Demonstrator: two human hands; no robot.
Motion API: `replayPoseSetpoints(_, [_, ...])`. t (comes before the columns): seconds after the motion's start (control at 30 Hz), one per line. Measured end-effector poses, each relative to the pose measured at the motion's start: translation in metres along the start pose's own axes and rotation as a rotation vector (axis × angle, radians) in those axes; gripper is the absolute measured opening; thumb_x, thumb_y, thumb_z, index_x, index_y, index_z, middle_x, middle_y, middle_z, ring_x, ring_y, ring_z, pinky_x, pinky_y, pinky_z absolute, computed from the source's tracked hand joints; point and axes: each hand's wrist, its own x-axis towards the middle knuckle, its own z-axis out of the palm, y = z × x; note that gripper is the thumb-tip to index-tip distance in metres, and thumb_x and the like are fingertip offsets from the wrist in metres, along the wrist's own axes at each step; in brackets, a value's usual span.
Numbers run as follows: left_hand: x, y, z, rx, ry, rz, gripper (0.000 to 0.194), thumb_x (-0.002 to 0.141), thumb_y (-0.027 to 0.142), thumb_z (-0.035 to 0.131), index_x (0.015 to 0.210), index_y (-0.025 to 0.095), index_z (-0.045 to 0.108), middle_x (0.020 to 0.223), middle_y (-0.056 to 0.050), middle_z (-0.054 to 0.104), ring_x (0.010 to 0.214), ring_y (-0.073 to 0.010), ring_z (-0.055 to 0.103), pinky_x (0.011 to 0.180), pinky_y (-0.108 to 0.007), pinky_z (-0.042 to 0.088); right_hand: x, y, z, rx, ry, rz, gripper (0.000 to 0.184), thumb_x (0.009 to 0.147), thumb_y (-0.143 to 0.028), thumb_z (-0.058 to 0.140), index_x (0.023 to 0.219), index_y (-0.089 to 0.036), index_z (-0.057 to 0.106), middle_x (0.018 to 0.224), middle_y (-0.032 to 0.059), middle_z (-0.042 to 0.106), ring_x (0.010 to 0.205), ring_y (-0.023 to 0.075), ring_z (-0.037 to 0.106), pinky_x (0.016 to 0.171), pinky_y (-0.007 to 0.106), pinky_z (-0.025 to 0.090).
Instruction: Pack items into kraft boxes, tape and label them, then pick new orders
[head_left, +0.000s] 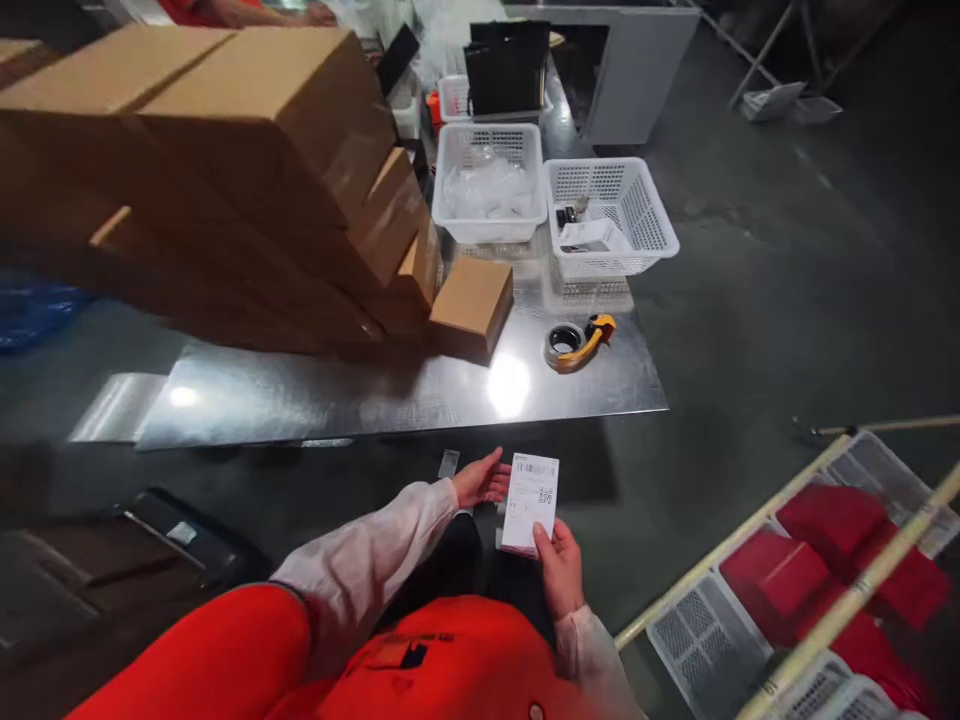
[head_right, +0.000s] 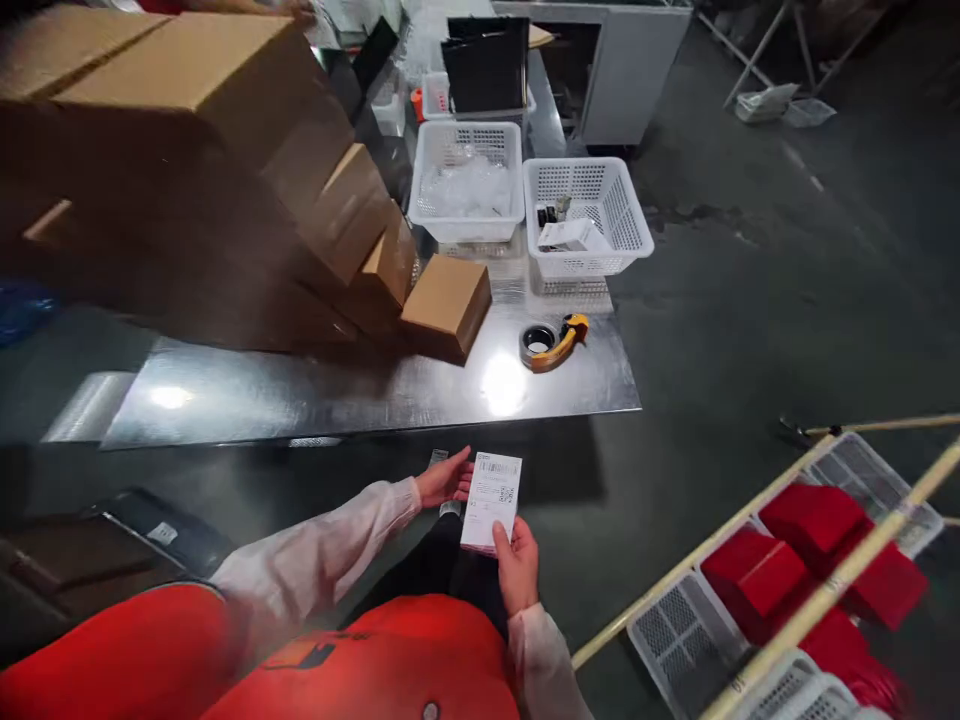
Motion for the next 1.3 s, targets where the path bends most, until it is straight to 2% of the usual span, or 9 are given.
replayPoseSetpoints(0.07, [-0.033,0.011,-0.003,-0.006,-0.008,0.121,0.058,0.071,0.066,0.062,0.077,0.010,0.067,0.068,-0.004,0.061,0.059,-0.0120,0.055,0.053,-0.022,0.041,0.010,-0.021,0.014,-0.110,-0.099,-0.012,0.051,0.058,-0.054,0.079,0.091,-0.016,0.066,0.093,0.0096,0.073,0.084,0.0243,0.068,0.083,0.040,0.054])
replayPoseSetpoints(0.2, [-0.106,0.034,-0.020,0.049,0.120,0.356,0.036,0.057,0.041,0.082,0.071,0.009,0.070,0.051,0.003,0.055,0.046,-0.0068,0.041,0.044,-0.020,0.027,0.021,-0.070,0.070,-0.274,-0.236,-0.159,0.049,0.063,-0.057,0.074,0.091,-0.017,0.067,0.090,0.0093,0.072,0.079,0.0232,0.067,0.076,0.036,0.054])
replayPoseSetpoints(0.33, [-0.172,0.059,-0.051,0.143,0.038,0.487,0.028,0.059,0.033,0.078,0.075,0.010,0.073,0.059,0.000,0.063,0.053,-0.0105,0.050,0.051,-0.022,0.034,0.014,-0.108,0.140,-0.504,-0.399,-0.405,0.038,0.077,-0.053,0.062,0.086,-0.017,0.070,0.082,0.0072,0.071,0.074,0.0201,0.064,0.068,0.030,0.052])
replayPoseSetpoints(0.5, [-0.222,0.089,-0.101,0.196,-0.003,0.565,0.021,0.062,0.030,0.071,0.073,0.011,0.073,0.061,-0.001,0.063,0.057,-0.0103,0.049,0.056,-0.023,0.036,-0.003,-0.126,0.208,-0.832,-0.797,-0.486,0.037,0.086,-0.047,0.051,0.075,-0.016,0.067,0.064,0.0027,0.063,0.058,0.0133,0.053,0.054,0.024,0.042])
replayPoseSetpoints(0.77, [-0.246,0.111,-0.164,0.256,-0.183,0.476,0.012,0.057,0.024,0.069,0.062,0.013,0.072,0.052,0.000,0.062,0.046,-0.0084,0.045,0.047,-0.022,0.031,-0.019,-0.129,0.282,-1.015,-1.017,-0.582,0.032,0.086,-0.037,0.049,0.066,-0.016,0.061,0.060,-0.0004,0.058,0.056,0.0103,0.048,0.054,0.021,0.038])
replayPoseSetpoints(1.03, [-0.247,0.118,-0.194,0.141,-0.377,0.402,0.013,0.054,0.022,0.074,0.063,0.013,0.073,0.054,-0.002,0.065,0.043,-0.0086,0.046,0.045,-0.023,0.029,-0.027,-0.131,0.310,-0.983,-1.071,-0.521,0.036,0.088,-0.045,0.050,0.070,-0.017,0.063,0.062,0.0007,0.061,0.055,0.0106,0.050,0.052,0.022,0.040])
replayPoseSetpoints(1.1, [-0.244,0.119,-0.196,0.086,-0.391,0.365,0.012,0.052,0.022,0.073,0.060,0.012,0.071,0.051,-0.001,0.062,0.042,-0.0087,0.046,0.046,-0.024,0.031,-0.027,-0.130,0.312,-0.969,-0.956,-0.643,0.030,0.085,-0.045,0.057,0.077,-0.017,0.065,0.069,0.0024,0.064,0.061,0.0127,0.054,0.057,0.024,0.044])
replayPoseSetpoints(1.2, [-0.240,0.122,-0.195,0.017,-0.388,0.320,0.010,0.051,0.020,0.068,0.055,0.012,0.066,0.048,-0.001,0.057,0.045,-0.0096,0.046,0.049,-0.024,0.034,-0.028,-0.132,0.317,-0.927,-0.776,-1.059,0.027,0.081,-0.037,0.067,0.103,-0.022,0.067,0.095,0.0074,0.067,0.085,0.0187,0.060,0.074,0.031,0.051])
replayPoseSetpoints(1.3, [-0.236,0.126,-0.192,0.015,-0.376,0.305,0.008,0.046,0.020,0.061,0.050,0.014,0.057,0.044,0.000,0.050,0.045,-0.0101,0.044,0.048,-0.024,0.033,-0.029,-0.141,0.322,-0.936,-0.849,-1.440,0.026,0.085,-0.021,0.063,0.110,-0.029,0.066,0.109,0.0071,0.065,0.100,0.0195,0.058,0.083,0.035,0.051])
